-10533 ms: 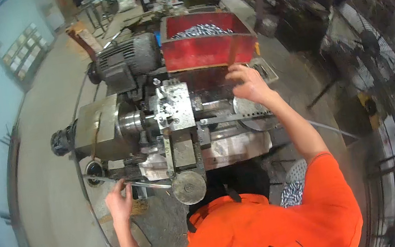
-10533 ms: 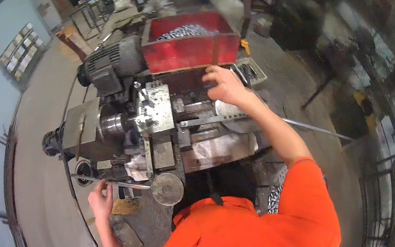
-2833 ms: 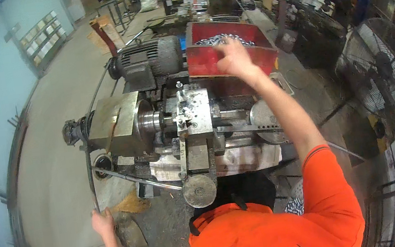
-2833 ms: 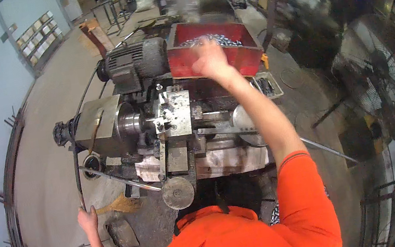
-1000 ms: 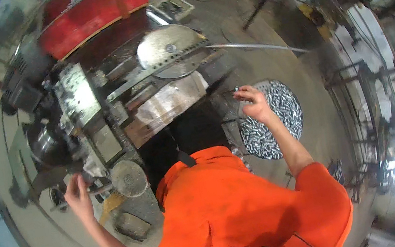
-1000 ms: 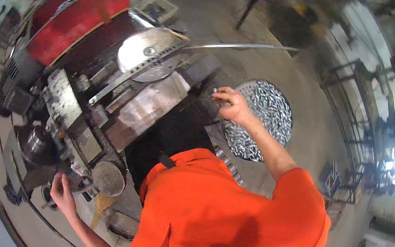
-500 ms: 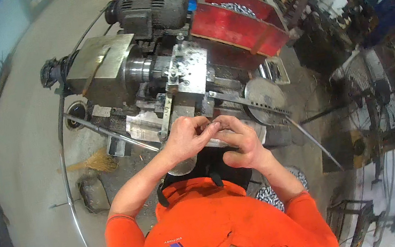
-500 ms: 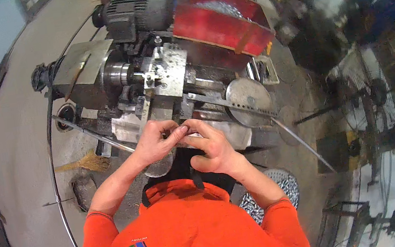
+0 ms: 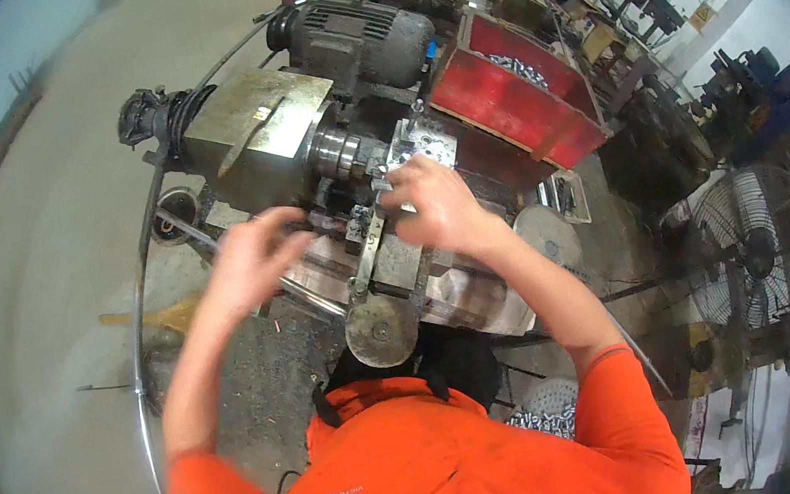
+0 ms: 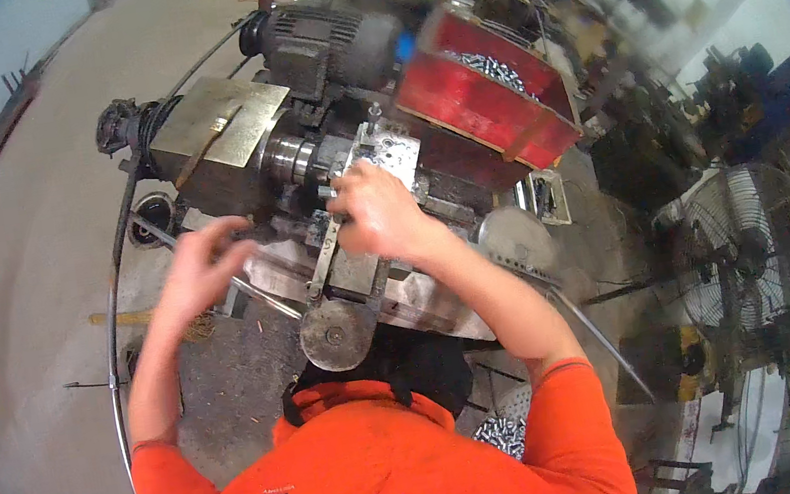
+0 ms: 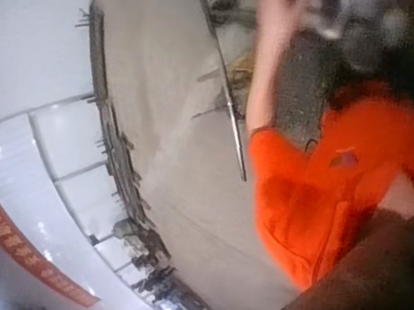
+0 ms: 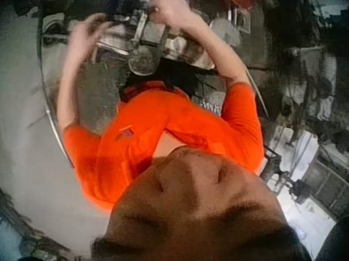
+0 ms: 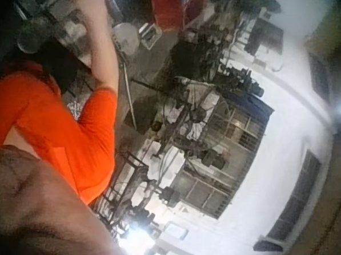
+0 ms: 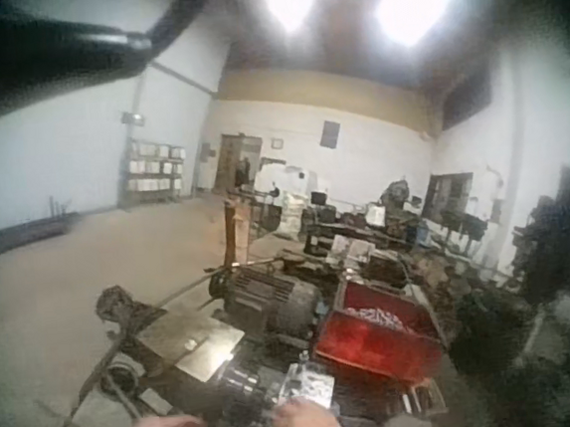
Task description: The person operates a metal forming machine by inserting small metal pieces into the machine and using a long metal rod to push them through. The person repeatedly cycles the machine and collects the formed pieces into a red bin.
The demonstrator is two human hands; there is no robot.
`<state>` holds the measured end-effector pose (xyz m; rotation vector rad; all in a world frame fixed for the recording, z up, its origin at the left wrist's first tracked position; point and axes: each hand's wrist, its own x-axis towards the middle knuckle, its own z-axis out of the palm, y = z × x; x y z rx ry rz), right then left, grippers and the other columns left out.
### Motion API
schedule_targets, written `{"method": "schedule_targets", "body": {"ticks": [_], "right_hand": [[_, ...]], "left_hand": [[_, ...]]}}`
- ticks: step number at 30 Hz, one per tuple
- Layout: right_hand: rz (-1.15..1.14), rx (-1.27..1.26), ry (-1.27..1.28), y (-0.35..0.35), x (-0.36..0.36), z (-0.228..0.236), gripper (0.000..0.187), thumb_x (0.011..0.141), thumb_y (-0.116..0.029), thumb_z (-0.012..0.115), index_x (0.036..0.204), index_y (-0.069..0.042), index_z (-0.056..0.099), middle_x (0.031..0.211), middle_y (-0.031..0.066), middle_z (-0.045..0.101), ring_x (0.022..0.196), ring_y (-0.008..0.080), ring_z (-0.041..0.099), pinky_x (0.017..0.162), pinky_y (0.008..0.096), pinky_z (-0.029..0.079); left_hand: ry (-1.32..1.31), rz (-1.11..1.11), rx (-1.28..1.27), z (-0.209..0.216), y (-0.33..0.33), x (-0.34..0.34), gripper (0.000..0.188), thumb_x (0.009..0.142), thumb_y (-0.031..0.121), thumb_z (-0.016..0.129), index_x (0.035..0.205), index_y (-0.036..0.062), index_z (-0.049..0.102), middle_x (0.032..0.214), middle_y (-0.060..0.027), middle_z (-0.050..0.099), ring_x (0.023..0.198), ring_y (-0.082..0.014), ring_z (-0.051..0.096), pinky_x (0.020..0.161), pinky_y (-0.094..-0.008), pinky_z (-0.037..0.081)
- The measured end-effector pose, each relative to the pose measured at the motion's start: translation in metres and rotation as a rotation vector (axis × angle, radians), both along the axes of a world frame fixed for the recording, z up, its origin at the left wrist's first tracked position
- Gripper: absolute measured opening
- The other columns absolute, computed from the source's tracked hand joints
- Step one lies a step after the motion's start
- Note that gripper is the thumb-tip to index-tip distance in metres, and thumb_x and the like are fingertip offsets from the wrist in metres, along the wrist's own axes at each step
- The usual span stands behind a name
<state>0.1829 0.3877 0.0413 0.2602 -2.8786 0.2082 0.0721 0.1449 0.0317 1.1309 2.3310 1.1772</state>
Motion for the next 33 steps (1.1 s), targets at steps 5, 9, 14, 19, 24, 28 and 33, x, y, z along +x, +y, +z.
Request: {"method": "schedule_targets", "body": {"ticks": [5, 9, 14, 19, 24, 28, 33], "right_hand": [[-0.264, 0.082, -0.212, 0.027, -0.082, -0.045, 0.03, 0.053, -0.017, 0.061, 0.08, -0.009, 0.072, 0.085, 0.0126, 0.065, 0.086, 0.0334, 0.056, 0.077, 0.0397, 0.048], [-0.24, -0.107, -0.162, 0.031, -0.09, -0.064, 0.032, 0.055, -0.019, 0.06, 0.082, -0.011, 0.073, 0.082, 0.0128, 0.065, 0.089, 0.0331, 0.056, 0.08, 0.0378, 0.048], [-0.191, -0.113, -0.145, 0.028, -0.093, -0.06, 0.032, 0.054, -0.017, 0.06, 0.082, -0.009, 0.072, 0.087, 0.0129, 0.065, 0.092, 0.033, 0.055, 0.08, 0.0388, 0.048], [-0.15, -0.071, -0.213, 0.026, -0.091, -0.049, 0.034, 0.054, -0.018, 0.06, 0.084, -0.007, 0.071, 0.088, 0.0141, 0.064, 0.091, 0.0333, 0.055, 0.079, 0.0389, 0.047], [-0.157, -0.087, -0.182, 0.024, -0.089, -0.053, 0.034, 0.054, -0.019, 0.061, 0.083, -0.004, 0.07, 0.097, 0.0151, 0.064, 0.094, 0.0331, 0.055, 0.081, 0.0381, 0.047], [-0.149, -0.096, -0.146, 0.024, -0.087, -0.05, 0.032, 0.054, -0.016, 0.059, 0.082, -0.005, 0.07, 0.094, 0.0153, 0.064, 0.094, 0.0315, 0.055, 0.082, 0.0369, 0.047], [-0.156, -0.15, -0.073, 0.025, -0.077, -0.054, 0.037, 0.053, -0.018, 0.06, 0.087, -0.008, 0.071, 0.103, 0.0096, 0.062, 0.095, 0.0316, 0.052, 0.084, 0.0376, 0.045]], "left_hand": [[0.444, 0.482, -0.186, -0.022, -0.128, -0.064, 0.023, 0.082, 0.008, 0.053, 0.104, 0.0053, 0.061, 0.064, -0.0181, 0.057, 0.059, -0.0323, 0.057, 0.057, -0.0385, 0.044], [0.348, 0.616, -0.463, -0.051, -0.218, -0.048, 0.03, 0.08, 0.014, 0.058, 0.11, 0.0056, 0.059, 0.071, -0.0173, 0.061, 0.068, -0.0348, 0.06, 0.064, -0.0421, 0.046], [0.193, 0.637, -0.422, -0.112, -0.249, -0.025, 0.052, 0.078, 0.027, 0.068, 0.117, -0.0028, 0.052, 0.084, -0.0208, 0.063, 0.079, -0.0368, 0.06, 0.071, -0.0411, 0.047], [0.257, 0.717, -0.608, -0.113, -0.227, -0.037, 0.026, 0.076, 0.02, 0.064, 0.087, -0.0024, 0.057, 0.075, -0.0201, 0.061, 0.075, -0.0407, 0.059, 0.069, -0.0471, 0.046], [0.624, 0.733, -0.907, -0.131, -0.316, -0.124, 0.009, 0.07, 0.01, 0.06, 0.075, 0.005, 0.055, 0.069, -0.0156, 0.06, 0.069, -0.0324, 0.062, 0.06, -0.0451, 0.047], [1.054, 0.576, -0.871, -0.123, -0.35, -0.194, 0.011, 0.067, 0.008, 0.06, 0.074, 0.0063, 0.052, 0.071, -0.0126, 0.059, 0.065, -0.0307, 0.06, 0.06, -0.0415, 0.048], [0.675, 0.826, -0.985, -0.132, -0.332, -0.213, 0.017, 0.075, 0.011, 0.057, 0.091, 0.0058, 0.063, 0.079, -0.0146, 0.064, 0.074, -0.0319, 0.063, 0.07, -0.0437, 0.049]]}}
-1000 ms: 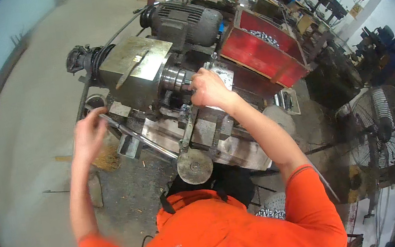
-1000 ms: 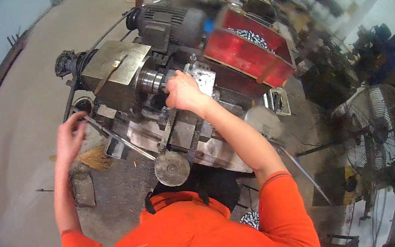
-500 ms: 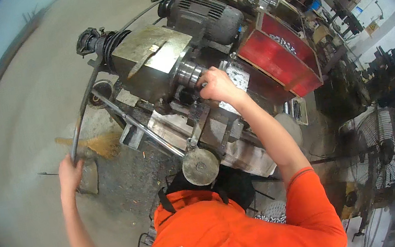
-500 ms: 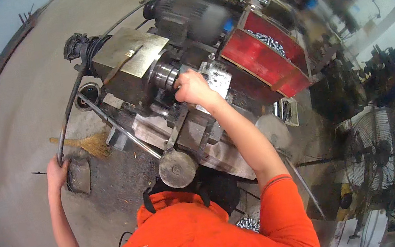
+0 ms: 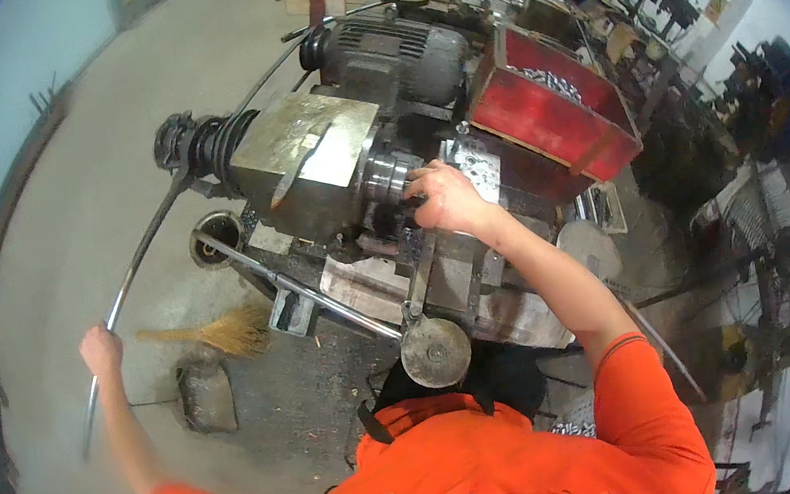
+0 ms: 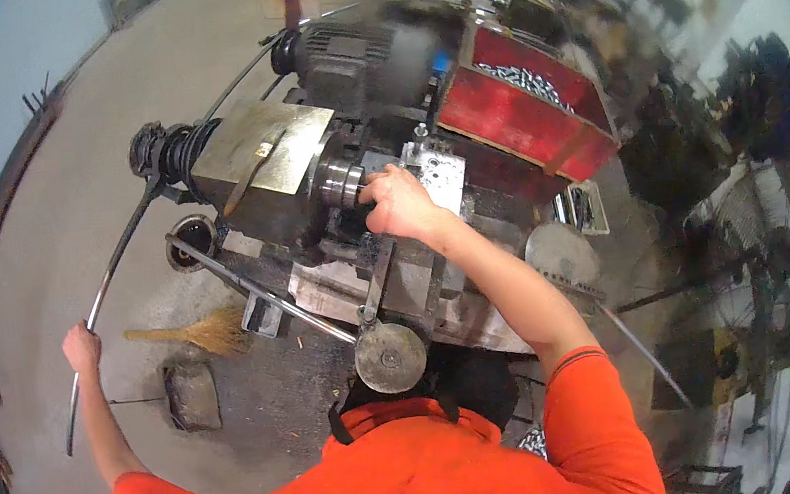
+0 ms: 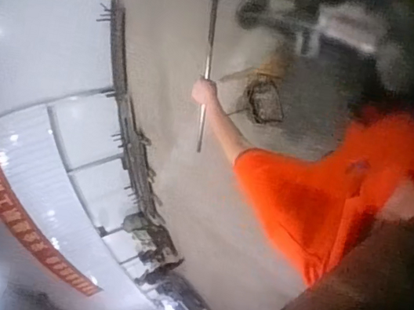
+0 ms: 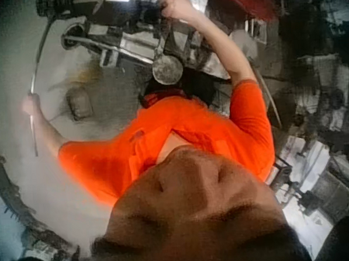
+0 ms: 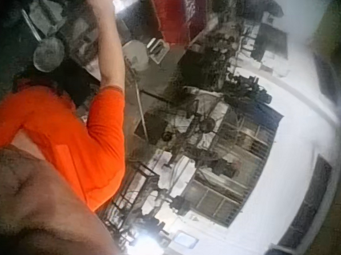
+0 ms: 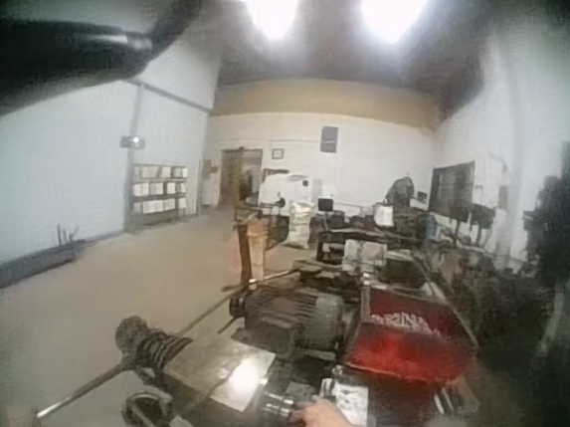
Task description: The person operates a metal forming machine by inserting small metal pieces into the machine and using a long metal rod to push them through. The person repeatedly cycles the machine and collects the formed pieces into a red bin.
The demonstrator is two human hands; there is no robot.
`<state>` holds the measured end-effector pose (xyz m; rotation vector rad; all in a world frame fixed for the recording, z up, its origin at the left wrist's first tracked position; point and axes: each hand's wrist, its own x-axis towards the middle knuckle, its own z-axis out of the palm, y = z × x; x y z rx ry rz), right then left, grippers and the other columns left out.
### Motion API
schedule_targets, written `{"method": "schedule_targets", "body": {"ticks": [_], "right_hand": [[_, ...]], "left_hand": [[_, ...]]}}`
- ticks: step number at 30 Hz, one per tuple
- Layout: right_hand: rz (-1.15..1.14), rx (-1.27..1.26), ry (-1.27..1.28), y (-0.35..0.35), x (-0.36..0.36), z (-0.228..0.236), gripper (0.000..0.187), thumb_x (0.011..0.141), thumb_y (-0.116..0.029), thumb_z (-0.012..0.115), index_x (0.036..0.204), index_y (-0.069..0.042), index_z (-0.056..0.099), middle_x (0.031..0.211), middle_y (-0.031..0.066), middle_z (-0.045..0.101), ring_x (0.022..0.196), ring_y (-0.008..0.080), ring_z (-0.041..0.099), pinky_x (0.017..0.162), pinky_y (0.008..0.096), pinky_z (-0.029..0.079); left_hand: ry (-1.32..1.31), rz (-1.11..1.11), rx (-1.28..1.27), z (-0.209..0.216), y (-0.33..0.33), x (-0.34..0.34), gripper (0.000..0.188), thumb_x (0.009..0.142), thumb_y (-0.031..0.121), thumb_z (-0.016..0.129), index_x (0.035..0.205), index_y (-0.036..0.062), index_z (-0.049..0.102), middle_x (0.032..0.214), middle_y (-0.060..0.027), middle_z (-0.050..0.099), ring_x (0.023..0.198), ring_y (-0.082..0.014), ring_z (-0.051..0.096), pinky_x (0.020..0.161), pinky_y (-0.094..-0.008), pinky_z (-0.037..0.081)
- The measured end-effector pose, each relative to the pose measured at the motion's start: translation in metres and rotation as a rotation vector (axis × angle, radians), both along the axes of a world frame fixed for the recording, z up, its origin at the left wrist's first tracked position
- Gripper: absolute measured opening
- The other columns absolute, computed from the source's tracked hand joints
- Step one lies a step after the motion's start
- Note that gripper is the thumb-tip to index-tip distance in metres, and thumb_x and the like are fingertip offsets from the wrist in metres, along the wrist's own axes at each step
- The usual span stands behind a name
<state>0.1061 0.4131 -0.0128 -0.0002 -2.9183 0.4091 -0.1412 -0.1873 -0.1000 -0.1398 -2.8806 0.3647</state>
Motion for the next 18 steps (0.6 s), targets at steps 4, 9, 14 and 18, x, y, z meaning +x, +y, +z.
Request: {"method": "schedule_targets", "body": {"ticks": [4, 9, 14, 18], "right_hand": [[-0.024, -0.064, 0.223, -0.005, 0.059, 0.025, 0.04, 0.053, -0.017, 0.064, 0.091, -0.005, 0.068, 0.112, 0.0143, 0.058, 0.101, 0.0341, 0.051, 0.087, 0.0403, 0.044], [-0.179, -0.156, 0.273, 0.026, 0.172, 0.021, 0.043, 0.053, -0.012, 0.062, 0.096, -0.004, 0.065, 0.115, 0.016, 0.057, 0.102, 0.035, 0.053, 0.087, 0.0396, 0.045], [-0.621, -0.165, 0.071, 0.061, 0.306, -0.014, 0.039, 0.056, -0.012, 0.061, 0.094, -0.003, 0.067, 0.109, 0.0163, 0.061, 0.101, 0.0345, 0.055, 0.087, 0.0388, 0.045], [-0.917, -0.146, 0.069, 0.093, 0.382, -0.049, 0.04, 0.057, -0.011, 0.059, 0.095, -0.003, 0.067, 0.111, 0.0158, 0.06, 0.106, 0.0335, 0.054, 0.092, 0.0376, 0.043]], "left_hand": [[0.557, -0.575, 0.545, 0.001, 0.105, 0.051, 0.026, 0.081, 0.01, 0.055, 0.106, 0.0053, 0.061, 0.092, -0.0149, 0.064, 0.086, -0.0307, 0.062, 0.074, -0.0394, 0.05], [-0.548, -0.126, 0.813, -0.2, 0.155, 0.068, 0.046, 0.077, 0.03, 0.065, 0.113, 0.0026, 0.058, 0.108, -0.0183, 0.06, 0.101, -0.0292, 0.059, 0.082, -0.0371, 0.047], [-0.589, -0.534, -0.039, -0.157, 0.248, 0.104, 0.037, 0.073, 0.023, 0.063, 0.107, 0.0097, 0.06, 0.102, -0.0182, 0.064, 0.094, -0.0318, 0.062, 0.078, -0.0424, 0.05], [-0.519, -0.612, -0.266, -0.134, 0.263, 0.087, 0.031, 0.071, 0.018, 0.065, 0.102, 0.0186, 0.062, 0.098, -0.0126, 0.065, 0.092, -0.0278, 0.063, 0.073, -0.041, 0.051]]}}
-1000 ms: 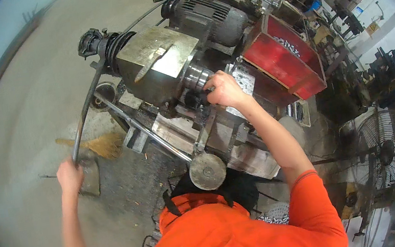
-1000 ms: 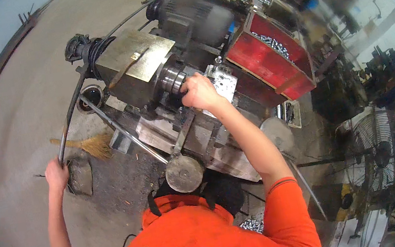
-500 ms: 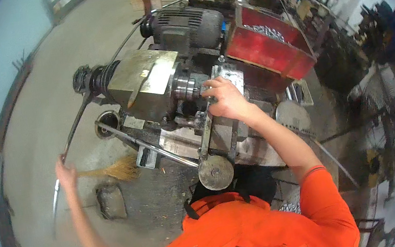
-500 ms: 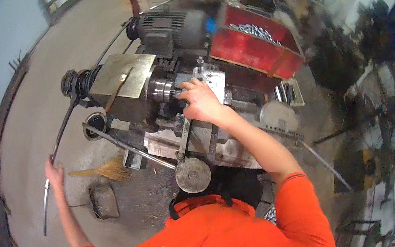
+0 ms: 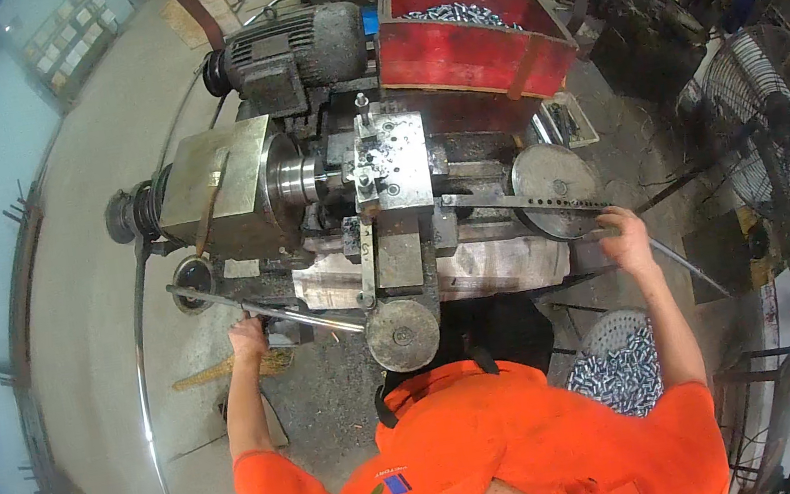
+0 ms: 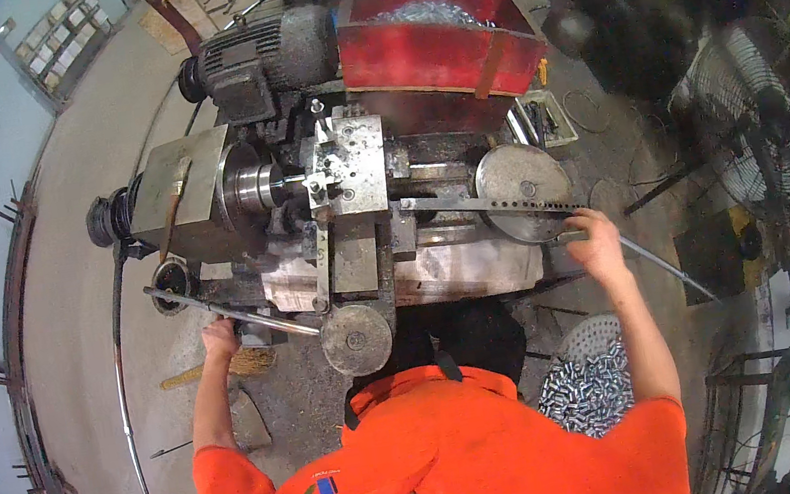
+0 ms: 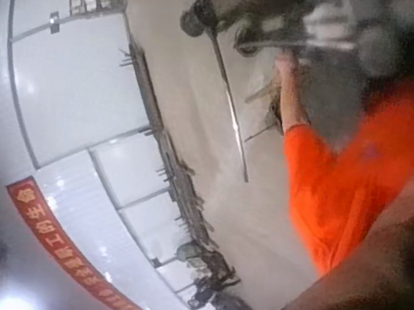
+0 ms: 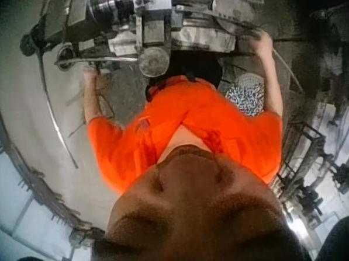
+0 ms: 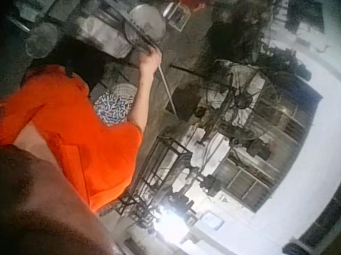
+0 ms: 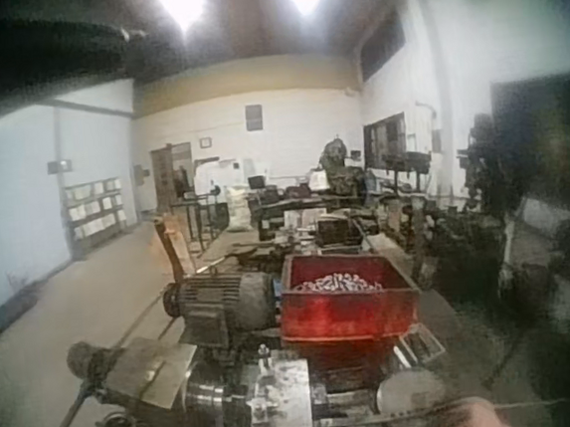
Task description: The person operates a metal forming machine by inserting small metal pieces into the machine and using a long metal rod to push them through. The person repeatedly cycles the machine and collects the formed pieces into a red bin.
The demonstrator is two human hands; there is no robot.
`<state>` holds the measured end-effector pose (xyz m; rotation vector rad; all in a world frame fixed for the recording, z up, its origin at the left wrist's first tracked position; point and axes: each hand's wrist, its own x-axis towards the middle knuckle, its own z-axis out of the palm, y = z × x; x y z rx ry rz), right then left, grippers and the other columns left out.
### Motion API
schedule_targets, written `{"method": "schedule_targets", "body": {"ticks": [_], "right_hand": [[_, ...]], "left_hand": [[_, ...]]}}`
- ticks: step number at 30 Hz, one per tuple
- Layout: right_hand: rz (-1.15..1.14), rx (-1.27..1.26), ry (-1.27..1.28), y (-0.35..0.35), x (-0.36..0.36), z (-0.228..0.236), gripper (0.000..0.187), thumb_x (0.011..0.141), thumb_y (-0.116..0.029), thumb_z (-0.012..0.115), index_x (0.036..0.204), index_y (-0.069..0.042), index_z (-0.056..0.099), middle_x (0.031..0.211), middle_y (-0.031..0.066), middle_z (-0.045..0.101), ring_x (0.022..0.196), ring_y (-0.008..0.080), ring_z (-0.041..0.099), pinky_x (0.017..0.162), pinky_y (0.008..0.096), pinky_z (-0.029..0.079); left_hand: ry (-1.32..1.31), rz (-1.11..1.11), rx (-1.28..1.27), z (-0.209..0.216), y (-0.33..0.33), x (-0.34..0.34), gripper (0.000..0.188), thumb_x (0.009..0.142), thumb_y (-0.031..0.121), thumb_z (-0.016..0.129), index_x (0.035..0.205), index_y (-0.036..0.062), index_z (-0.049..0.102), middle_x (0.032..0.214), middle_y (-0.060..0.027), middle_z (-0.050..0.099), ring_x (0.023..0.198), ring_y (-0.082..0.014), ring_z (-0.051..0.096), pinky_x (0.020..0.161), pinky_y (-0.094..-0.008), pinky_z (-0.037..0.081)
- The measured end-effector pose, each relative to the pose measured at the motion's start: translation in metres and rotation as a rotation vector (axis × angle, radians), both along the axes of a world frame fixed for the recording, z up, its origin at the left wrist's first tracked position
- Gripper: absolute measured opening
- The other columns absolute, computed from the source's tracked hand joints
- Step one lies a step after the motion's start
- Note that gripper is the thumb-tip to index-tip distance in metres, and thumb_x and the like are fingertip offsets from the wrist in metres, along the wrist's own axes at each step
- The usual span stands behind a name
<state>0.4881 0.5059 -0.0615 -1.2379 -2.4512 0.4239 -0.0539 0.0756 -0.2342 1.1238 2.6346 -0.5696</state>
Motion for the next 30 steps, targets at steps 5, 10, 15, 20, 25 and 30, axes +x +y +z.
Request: {"method": "schedule_targets", "body": {"ticks": [5, 10, 15, 20, 25, 30], "right_hand": [[-0.325, 0.109, -0.339, 0.049, 0.113, -0.043, 0.055, 0.059, -0.011, 0.062, 0.113, -0.007, 0.059, 0.111, 0.017, 0.06, 0.106, 0.0341, 0.054, 0.091, 0.0404, 0.044], [-0.594, -0.037, -0.622, 0.065, 0.218, -0.086, 0.039, 0.064, -0.016, 0.063, 0.102, -0.007, 0.06, 0.102, 0.0181, 0.062, 0.093, 0.0353, 0.059, 0.08, 0.044, 0.048], [-0.598, -0.109, -0.659, -0.023, 0.217, -0.108, 0.034, 0.061, -0.022, 0.063, 0.091, -0.006, 0.062, 0.088, 0.0181, 0.063, 0.084, 0.0357, 0.062, 0.073, 0.0443, 0.05], [-0.507, -0.826, 0.134, -0.149, 0.144, -0.071, 0.034, 0.059, -0.015, 0.058, 0.088, 0.001, 0.066, 0.069, 0.0076, 0.056, 0.065, 0.0202, 0.052, 0.063, 0.0331, 0.043], [-0.564, -0.856, 0.411, -0.194, 0.099, -0.083, 0.03, 0.063, -0.012, 0.049, 0.083, 0.001, 0.066, 0.056, -0.0016, 0.047, 0.045, 0.0081, 0.037, 0.042, 0.0251, 0.028], [-0.596, -0.831, 0.332, -0.196, 0.102, -0.095, 0.03, 0.061, -0.01, 0.051, 0.086, 0.0, 0.064, 0.054, 0.0, 0.046, 0.043, 0.0087, 0.039, 0.041, 0.0265, 0.03]], "left_hand": [[-0.052, 0.24, 0.42, 0.015, -0.033, 0.009, 0.033, 0.077, 0.023, 0.064, 0.109, 0.017, 0.061, 0.094, -0.0143, 0.066, 0.09, -0.0279, 0.063, 0.073, -0.0418, 0.05], [-0.404, 0.632, 1.012, 0.056, -0.044, -0.013, 0.041, 0.083, 0.033, 0.062, 0.105, -0.0017, 0.059, 0.078, -0.0158, 0.065, 0.056, -0.0213, 0.064, 0.053, -0.032, 0.05], [-0.632, 0.847, 1.465, 0.091, 0.0, -0.003, 0.045, 0.087, 0.037, 0.057, 0.104, -0.0045, 0.054, 0.077, -0.015, 0.063, 0.056, -0.0216, 0.063, 0.047, -0.0308, 0.052], [-0.698, 0.876, 1.657, 0.065, 0.024, 0.005, 0.029, 0.087, 0.025, 0.05, 0.097, -0.002, 0.053, 0.076, -0.0141, 0.063, 0.059, -0.0239, 0.065, 0.048, -0.0347, 0.054], [-0.593, 0.915, 1.672, 0.065, 0.031, 0.003, 0.034, 0.086, 0.024, 0.05, 0.104, -0.0042, 0.049, 0.078, -0.015, 0.062, 0.061, -0.0246, 0.065, 0.05, -0.0354, 0.055], [-0.674, 0.86, 1.625, 0.069, 0.03, 0.007, 0.035, 0.084, 0.024, 0.049, 0.103, -0.0059, 0.049, 0.08, -0.0151, 0.061, 0.059, -0.0245, 0.064, 0.048, -0.0358, 0.055]]}}
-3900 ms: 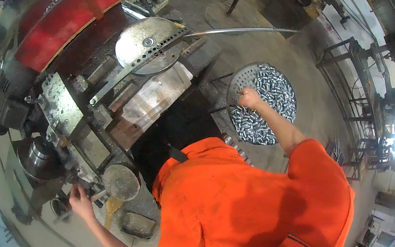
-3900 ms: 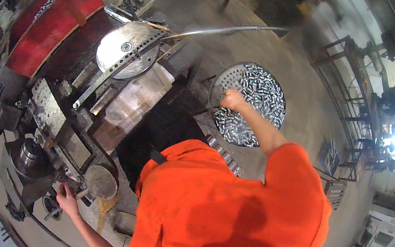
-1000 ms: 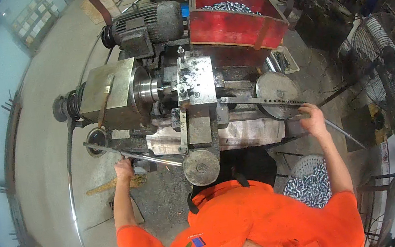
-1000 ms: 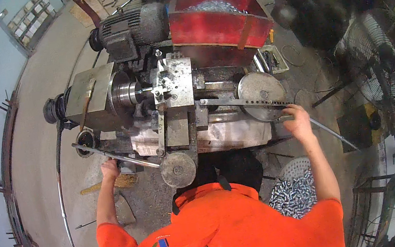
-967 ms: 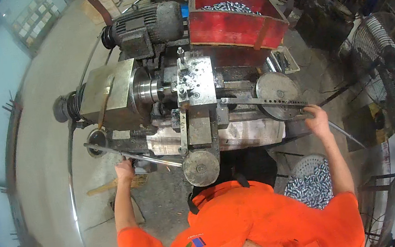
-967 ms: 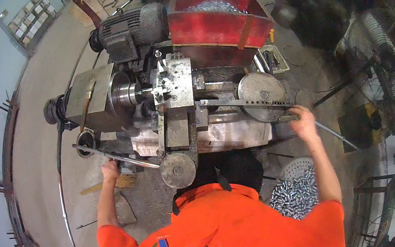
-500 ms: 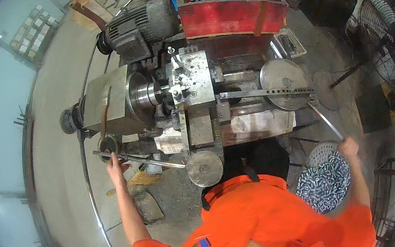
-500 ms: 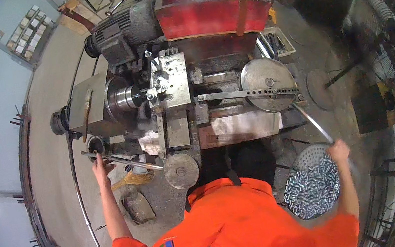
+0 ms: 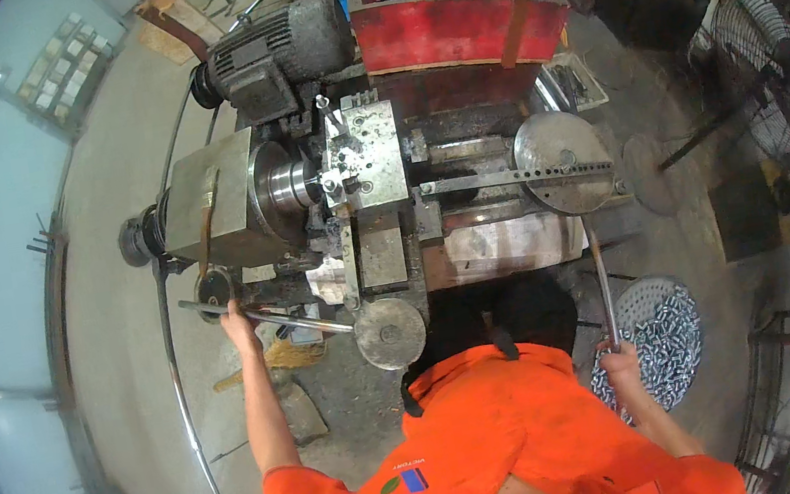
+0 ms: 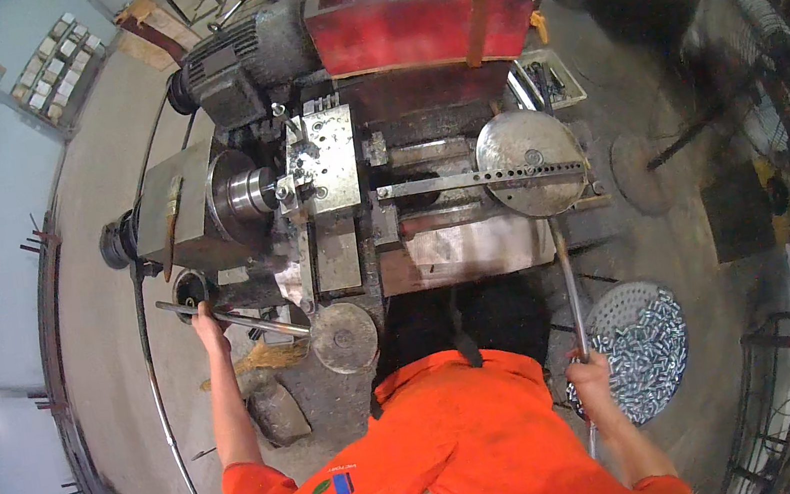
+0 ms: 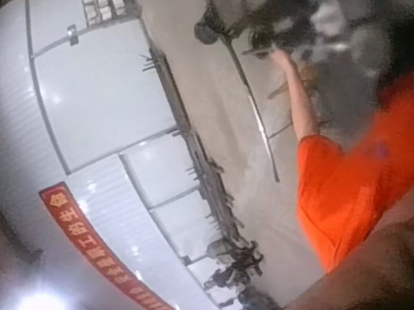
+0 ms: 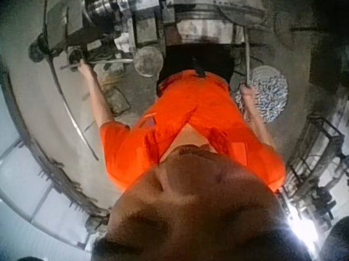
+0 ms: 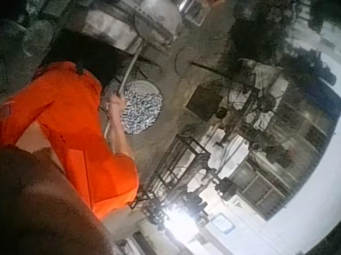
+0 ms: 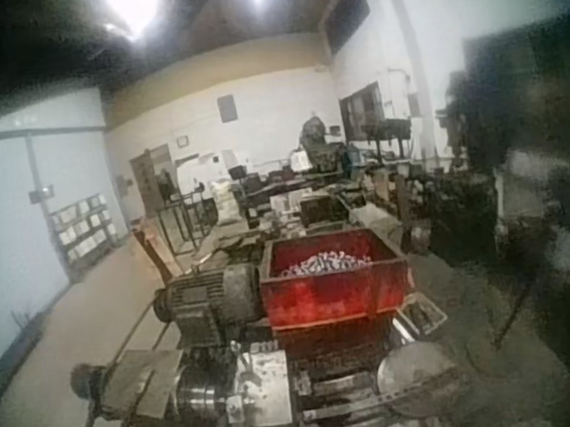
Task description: The person operates a metal forming machine by inserting small metal pieces into the machine and using a long metal rod to push them through. The person repeatedly cycles the machine and collects the formed pieces into a red bin.
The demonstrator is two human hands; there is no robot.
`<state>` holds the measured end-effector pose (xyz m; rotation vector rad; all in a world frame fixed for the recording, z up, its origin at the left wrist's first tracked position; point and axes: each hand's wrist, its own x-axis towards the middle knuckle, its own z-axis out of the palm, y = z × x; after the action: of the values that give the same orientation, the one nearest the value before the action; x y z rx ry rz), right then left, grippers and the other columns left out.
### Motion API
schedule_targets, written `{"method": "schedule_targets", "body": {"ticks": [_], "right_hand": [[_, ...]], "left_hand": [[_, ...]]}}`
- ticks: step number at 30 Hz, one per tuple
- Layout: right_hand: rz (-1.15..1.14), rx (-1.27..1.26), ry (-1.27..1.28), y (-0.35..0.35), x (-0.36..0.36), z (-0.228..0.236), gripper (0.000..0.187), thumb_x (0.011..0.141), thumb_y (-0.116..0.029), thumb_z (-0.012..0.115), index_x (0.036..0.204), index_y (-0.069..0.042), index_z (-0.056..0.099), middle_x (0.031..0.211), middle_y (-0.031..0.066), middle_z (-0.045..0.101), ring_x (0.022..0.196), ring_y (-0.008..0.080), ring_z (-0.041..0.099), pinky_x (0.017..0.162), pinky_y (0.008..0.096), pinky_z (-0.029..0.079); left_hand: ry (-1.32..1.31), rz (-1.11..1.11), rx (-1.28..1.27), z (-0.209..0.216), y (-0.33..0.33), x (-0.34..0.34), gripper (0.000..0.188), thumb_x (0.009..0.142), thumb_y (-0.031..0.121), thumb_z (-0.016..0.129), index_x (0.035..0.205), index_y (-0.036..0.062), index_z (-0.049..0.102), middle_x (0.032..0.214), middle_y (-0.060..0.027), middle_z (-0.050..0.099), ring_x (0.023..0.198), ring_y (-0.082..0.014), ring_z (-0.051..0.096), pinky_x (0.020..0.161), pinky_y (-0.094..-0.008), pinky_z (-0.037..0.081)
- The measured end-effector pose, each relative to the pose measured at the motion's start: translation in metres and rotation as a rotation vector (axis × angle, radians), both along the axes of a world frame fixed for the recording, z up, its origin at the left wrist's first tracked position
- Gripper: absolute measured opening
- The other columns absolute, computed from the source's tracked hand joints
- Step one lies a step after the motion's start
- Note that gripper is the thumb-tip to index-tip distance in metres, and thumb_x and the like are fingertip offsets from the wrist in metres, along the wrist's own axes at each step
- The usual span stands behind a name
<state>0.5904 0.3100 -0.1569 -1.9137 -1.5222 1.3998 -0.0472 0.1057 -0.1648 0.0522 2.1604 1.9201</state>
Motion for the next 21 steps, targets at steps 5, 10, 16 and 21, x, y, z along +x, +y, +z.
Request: {"method": "schedule_targets", "body": {"ticks": [5, 10, 16, 21], "right_hand": [[0.023, -0.026, 0.117, 0.005, 0.009, -0.002, 0.03, 0.062, -0.011, 0.054, 0.088, 0.0, 0.063, 0.057, 0.0023, 0.05, 0.041, 0.0126, 0.04, 0.04, 0.0281, 0.032], [0.235, 0.281, -0.319, 0.072, 0.066, 0.004, 0.028, 0.06, -0.013, 0.058, 0.082, 0.004, 0.06, 0.058, 0.0142, 0.056, 0.057, 0.0233, 0.055, 0.054, 0.0373, 0.043], [0.341, 0.537, -1.132, 0.24, 0.116, -0.001, 0.033, 0.064, -0.023, 0.061, 0.091, -0.003, 0.06, 0.092, 0.0199, 0.062, 0.085, 0.0379, 0.059, 0.076, 0.0469, 0.047], [0.129, 0.871, -1.104, 0.264, 0.078, -0.009, 0.066, 0.063, -0.019, 0.061, 0.125, 0.0, 0.047, 0.126, 0.0209, 0.049, 0.114, 0.0357, 0.047, 0.098, 0.0434, 0.036]], "left_hand": [[-0.055, -0.037, -0.126, 0.015, 0.003, 0.0, 0.035, 0.084, 0.028, 0.05, 0.094, -0.0049, 0.053, 0.071, -0.0135, 0.06, 0.053, -0.0232, 0.062, 0.043, -0.0336, 0.053], [-0.043, -0.03, -0.264, 0.006, -0.012, -0.009, 0.035, 0.086, 0.031, 0.049, 0.092, -0.0036, 0.055, 0.069, -0.0128, 0.06, 0.051, -0.0231, 0.061, 0.044, -0.0342, 0.055], [-0.035, -0.097, -0.088, -0.01, -0.005, -0.01, 0.035, 0.091, 0.031, 0.05, 0.105, -0.0017, 0.051, 0.08, -0.0109, 0.06, 0.054, -0.0198, 0.061, 0.045, -0.0314, 0.053], [-0.119, -0.092, 0.027, -0.002, -0.02, -0.012, 0.047, 0.088, 0.043, 0.053, 0.106, -0.0005, 0.053, 0.086, -0.0103, 0.062, 0.07, -0.0199, 0.063, 0.061, -0.0331, 0.053]]}}
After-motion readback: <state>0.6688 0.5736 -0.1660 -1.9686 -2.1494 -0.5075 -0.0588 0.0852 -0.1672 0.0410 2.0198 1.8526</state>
